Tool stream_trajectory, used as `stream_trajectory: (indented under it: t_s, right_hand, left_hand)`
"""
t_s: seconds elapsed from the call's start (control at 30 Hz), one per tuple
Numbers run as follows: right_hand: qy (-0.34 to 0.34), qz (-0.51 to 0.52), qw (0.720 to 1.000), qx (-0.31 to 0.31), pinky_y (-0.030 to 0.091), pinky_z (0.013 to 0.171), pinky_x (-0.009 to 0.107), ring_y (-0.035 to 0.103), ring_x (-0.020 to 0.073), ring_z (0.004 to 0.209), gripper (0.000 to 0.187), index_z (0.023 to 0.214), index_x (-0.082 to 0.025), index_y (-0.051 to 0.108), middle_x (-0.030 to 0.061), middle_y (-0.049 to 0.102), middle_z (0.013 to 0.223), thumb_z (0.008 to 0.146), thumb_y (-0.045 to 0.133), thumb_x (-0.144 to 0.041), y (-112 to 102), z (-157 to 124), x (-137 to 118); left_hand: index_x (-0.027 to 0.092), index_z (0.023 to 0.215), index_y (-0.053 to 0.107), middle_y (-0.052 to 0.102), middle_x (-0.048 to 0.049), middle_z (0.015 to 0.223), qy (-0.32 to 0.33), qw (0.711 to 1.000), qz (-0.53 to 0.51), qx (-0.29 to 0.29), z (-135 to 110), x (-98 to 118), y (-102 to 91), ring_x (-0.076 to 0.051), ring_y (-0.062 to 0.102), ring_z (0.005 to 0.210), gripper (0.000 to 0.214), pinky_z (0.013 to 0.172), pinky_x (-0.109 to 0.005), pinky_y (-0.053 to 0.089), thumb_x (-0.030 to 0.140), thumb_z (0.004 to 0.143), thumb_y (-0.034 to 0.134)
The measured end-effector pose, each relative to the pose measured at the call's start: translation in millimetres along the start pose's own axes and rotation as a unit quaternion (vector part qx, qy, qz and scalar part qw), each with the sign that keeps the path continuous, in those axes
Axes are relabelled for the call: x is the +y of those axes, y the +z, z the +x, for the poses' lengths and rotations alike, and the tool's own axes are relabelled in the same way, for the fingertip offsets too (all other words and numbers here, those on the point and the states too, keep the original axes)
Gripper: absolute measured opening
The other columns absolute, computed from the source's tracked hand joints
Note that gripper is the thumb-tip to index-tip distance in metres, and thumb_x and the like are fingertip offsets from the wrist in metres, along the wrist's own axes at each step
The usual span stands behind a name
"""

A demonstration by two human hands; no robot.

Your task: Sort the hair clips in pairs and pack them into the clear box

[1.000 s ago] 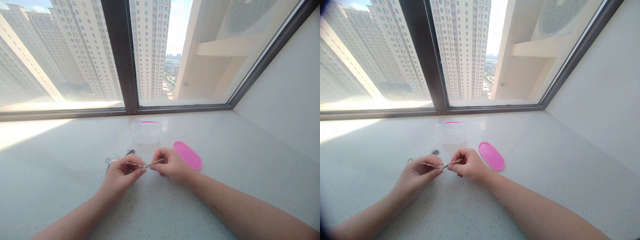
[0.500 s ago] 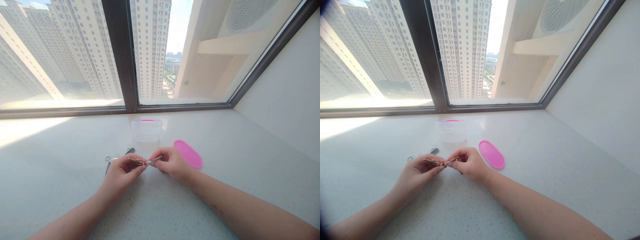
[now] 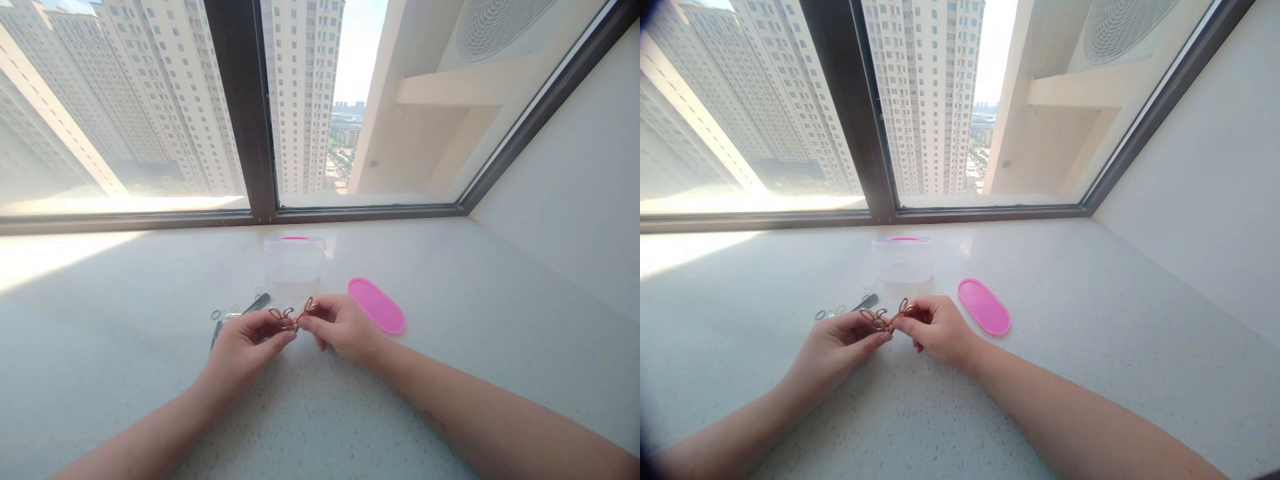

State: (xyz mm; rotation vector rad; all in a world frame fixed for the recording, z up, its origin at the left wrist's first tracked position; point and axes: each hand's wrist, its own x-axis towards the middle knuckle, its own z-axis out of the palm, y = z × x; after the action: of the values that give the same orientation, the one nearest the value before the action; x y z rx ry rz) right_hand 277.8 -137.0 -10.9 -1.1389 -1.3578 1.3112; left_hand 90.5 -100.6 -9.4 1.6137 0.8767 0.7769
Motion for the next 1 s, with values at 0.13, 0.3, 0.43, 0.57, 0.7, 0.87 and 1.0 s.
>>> stream_trajectory:
  t_s: [0.13, 0.3, 0.43, 0.57, 0.7, 0.87, 1.0]
  right_hand:
    - [0.003, 0.001, 1.0, 0.014, 0.039, 0.044, 0.02, 0.047, 0.008, 0.044, 0.035, 0.073, -0.014, 0.059, -0.0032, 0.051, 0.054, 0.078, 0.066, -0.048, 0.3, -0.5, 1.0]
    - [0.012, -0.027, 0.999, 0.019, 0.038, 0.043, 0.02, 0.048, 0.0081, 0.043, 0.033, 0.072, -0.014, 0.06, -0.0033, 0.051, 0.052, 0.078, 0.067, -0.045, 1.0, -2.1, 3.9]
    - [0.012, -0.031, 0.999, 0.028, 0.038, 0.043, 0.019, 0.049, 0.0082, 0.043, 0.032, 0.073, -0.014, 0.061, -0.0033, 0.051, 0.052, 0.078, 0.068, -0.044, 1.3, -2.2, 5.7]
    - [0.011, -0.037, 0.999, 0.031, 0.039, 0.042, 0.019, 0.049, 0.0083, 0.044, 0.033, 0.074, -0.014, 0.063, -0.0026, 0.052, 0.054, 0.078, 0.067, -0.046, 1.2, -2.1, 6.2]
    - [0.02, -0.035, 0.999, 0.03, 0.039, 0.041, 0.019, 0.049, 0.0082, 0.043, 0.034, 0.073, -0.014, 0.063, -0.0027, 0.052, 0.053, 0.078, 0.067, -0.047, 1.1, -1.6, 5.3]
    - [0.051, -0.032, 0.998, 0.02, 0.037, 0.04, 0.019, 0.048, 0.008, 0.041, 0.035, 0.066, -0.014, 0.059, -0.0035, 0.05, 0.049, 0.076, 0.068, -0.047, 0.0, -0.3, 3.4]
    - [0.063, -0.021, 0.998, 0.012, 0.037, 0.039, 0.019, 0.048, 0.0073, 0.04, 0.035, 0.062, -0.015, 0.057, -0.0041, 0.05, 0.05, 0.074, 0.071, -0.045, -1.6, 0.2, 3.4]
  left_hand:
    - [0.021, 0.085, 0.076, 0.078, -0.0027, 0.088, -0.006, 1.0, 0.002, 0.004, 0.1, -1.6, -0.3, -0.021, 0.07, 0.082, 0.009, 0.074, -0.028, 0.055, 0.024, 0.078, 0.072]
    - [0.023, 0.096, 0.077, 0.078, -0.0021, 0.091, 0.002, 0.999, 0.031, -0.019, -0.1, 2.5, -0.9, -0.022, 0.069, 0.087, 0.016, 0.077, -0.028, 0.053, 0.025, 0.081, 0.069]
    - [0.024, 0.1, 0.077, 0.078, -0.0018, 0.091, 0.011, 0.997, 0.059, -0.037, -0.2, 5.9, -1.0, -0.022, 0.068, 0.087, 0.02, 0.078, -0.029, 0.051, 0.023, 0.083, 0.067]
    - [0.024, 0.101, 0.077, 0.077, -0.0016, 0.088, 0.016, 0.996, 0.074, -0.047, -0.1, 6.3, -0.9, -0.023, 0.067, 0.085, 0.02, 0.076, -0.029, 0.05, 0.023, 0.084, 0.065]
    - [0.025, 0.098, 0.077, 0.076, -0.0011, 0.087, 0.029, 0.994, 0.09, -0.056, -0.5, 6.2, -1.1, -0.022, 0.064, 0.082, 0.019, 0.074, -0.029, 0.047, 0.023, 0.085, 0.063]
    - [0.024, 0.094, 0.076, 0.074, -0.0006, 0.084, 0.035, 0.991, 0.105, -0.07, -0.8, 4.7, -1.4, -0.021, 0.063, 0.081, 0.017, 0.073, -0.028, 0.045, 0.024, 0.087, 0.061]
    - [0.022, 0.088, 0.075, 0.072, -0.0012, 0.083, 0.042, 0.988, 0.128, -0.074, -1.4, 3.2, -2.1, -0.021, 0.062, 0.081, 0.016, 0.071, -0.028, 0.043, 0.025, 0.088, 0.059]
